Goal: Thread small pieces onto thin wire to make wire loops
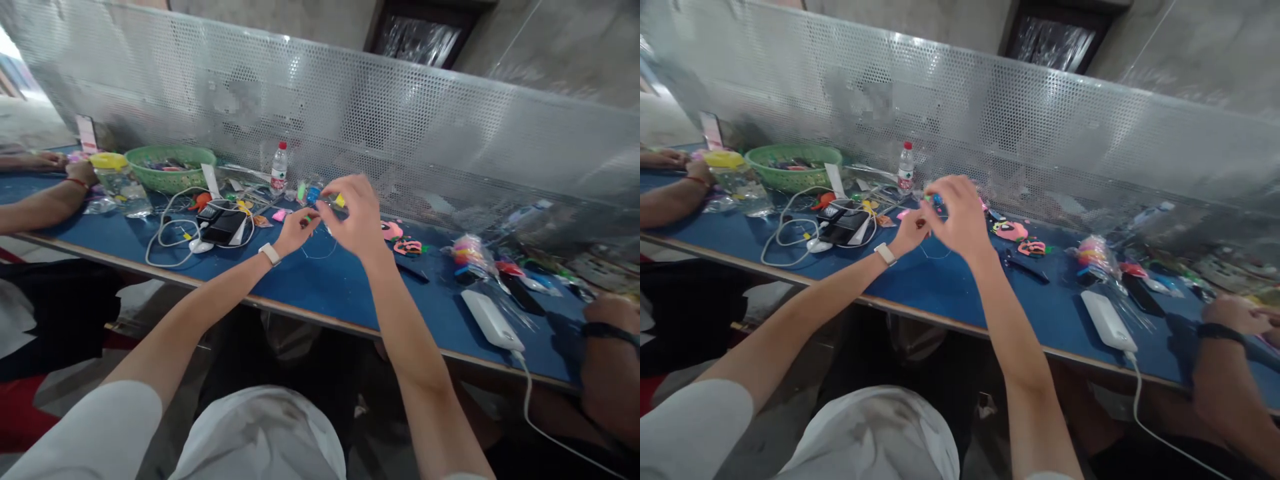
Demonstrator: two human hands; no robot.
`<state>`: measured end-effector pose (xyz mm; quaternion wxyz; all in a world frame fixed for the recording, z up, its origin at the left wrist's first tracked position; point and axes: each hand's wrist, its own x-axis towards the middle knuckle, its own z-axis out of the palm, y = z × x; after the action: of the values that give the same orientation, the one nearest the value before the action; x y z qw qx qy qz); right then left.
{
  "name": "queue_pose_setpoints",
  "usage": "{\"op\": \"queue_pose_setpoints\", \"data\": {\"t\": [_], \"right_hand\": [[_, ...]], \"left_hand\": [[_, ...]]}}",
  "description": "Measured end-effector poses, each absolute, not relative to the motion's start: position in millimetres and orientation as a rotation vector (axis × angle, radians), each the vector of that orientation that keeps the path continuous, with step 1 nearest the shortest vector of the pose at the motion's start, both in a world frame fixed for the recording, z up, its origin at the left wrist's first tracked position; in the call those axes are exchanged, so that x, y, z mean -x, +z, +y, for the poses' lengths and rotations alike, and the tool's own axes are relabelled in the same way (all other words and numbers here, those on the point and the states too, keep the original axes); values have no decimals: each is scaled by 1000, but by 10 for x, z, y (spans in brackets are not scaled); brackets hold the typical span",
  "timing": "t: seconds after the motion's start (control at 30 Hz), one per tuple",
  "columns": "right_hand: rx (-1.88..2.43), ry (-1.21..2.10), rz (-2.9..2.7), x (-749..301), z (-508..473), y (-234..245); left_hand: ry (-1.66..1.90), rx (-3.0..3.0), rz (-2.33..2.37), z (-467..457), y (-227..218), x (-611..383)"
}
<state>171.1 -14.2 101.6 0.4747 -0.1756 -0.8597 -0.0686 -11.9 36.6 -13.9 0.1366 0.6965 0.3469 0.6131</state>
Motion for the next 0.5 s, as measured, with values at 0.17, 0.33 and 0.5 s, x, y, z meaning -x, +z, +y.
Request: {"op": "queue_pose_setpoints", "data": {"t": [0.17,0.33,0.5], "right_hand": [[597,375,-1960,-1886,615,454],[642,663,-1754,-1803,652,15],[636,622,-1822,-1793,561,40]], "left_hand": [[1857,-1953,1028,334,-121,93],[1794,-2078,1035,300,-113,99],[1715,-2075,999,288,-141,95]]}}
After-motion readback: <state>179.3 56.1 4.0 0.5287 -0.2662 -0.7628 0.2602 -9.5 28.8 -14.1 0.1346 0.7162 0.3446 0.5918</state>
